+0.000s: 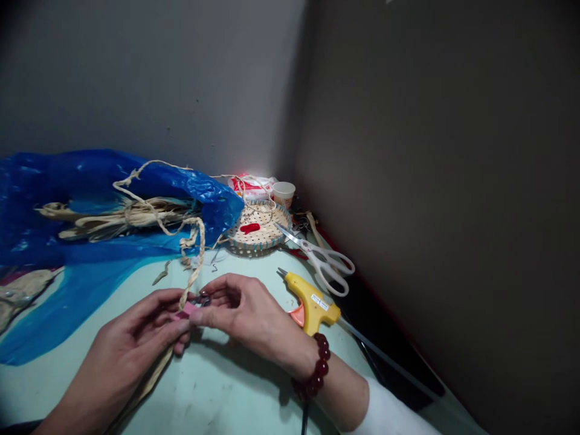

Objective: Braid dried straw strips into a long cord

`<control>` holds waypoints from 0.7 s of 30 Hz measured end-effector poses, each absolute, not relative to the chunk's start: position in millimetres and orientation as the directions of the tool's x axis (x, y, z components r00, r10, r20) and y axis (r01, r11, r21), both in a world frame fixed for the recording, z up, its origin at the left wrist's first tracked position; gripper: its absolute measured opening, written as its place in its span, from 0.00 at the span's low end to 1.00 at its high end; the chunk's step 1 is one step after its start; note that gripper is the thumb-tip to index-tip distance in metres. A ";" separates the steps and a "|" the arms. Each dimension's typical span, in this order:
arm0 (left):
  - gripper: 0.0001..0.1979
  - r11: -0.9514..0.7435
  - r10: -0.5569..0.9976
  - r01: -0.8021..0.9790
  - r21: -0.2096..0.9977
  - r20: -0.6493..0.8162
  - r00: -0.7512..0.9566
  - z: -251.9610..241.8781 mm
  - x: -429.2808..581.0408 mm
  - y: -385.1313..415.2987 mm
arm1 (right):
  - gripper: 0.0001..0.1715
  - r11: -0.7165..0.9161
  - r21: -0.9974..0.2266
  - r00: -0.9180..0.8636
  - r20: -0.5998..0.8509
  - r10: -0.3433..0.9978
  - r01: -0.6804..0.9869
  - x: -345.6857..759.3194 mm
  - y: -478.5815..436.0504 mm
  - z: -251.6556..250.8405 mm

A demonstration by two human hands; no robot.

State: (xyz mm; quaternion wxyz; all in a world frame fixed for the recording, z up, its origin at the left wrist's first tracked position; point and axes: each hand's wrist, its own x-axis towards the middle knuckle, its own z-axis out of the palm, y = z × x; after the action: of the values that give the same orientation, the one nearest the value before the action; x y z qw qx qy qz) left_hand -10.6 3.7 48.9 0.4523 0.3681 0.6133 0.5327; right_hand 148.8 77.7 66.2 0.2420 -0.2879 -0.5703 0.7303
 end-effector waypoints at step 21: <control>0.22 0.120 0.922 -0.151 0.981 -0.167 -0.349 51.0 1.3 -1.4 | 0.21 -0.214 -0.974 -0.854 -0.173 0.491 0.074 161.4 93.1 68.1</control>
State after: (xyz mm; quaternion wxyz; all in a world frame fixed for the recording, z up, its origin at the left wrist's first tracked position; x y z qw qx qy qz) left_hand 1.3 -1.4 51.0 0.4658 0.3291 0.5859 0.5757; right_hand 161.4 93.1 68.1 0.1402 -0.2313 -0.6110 0.7440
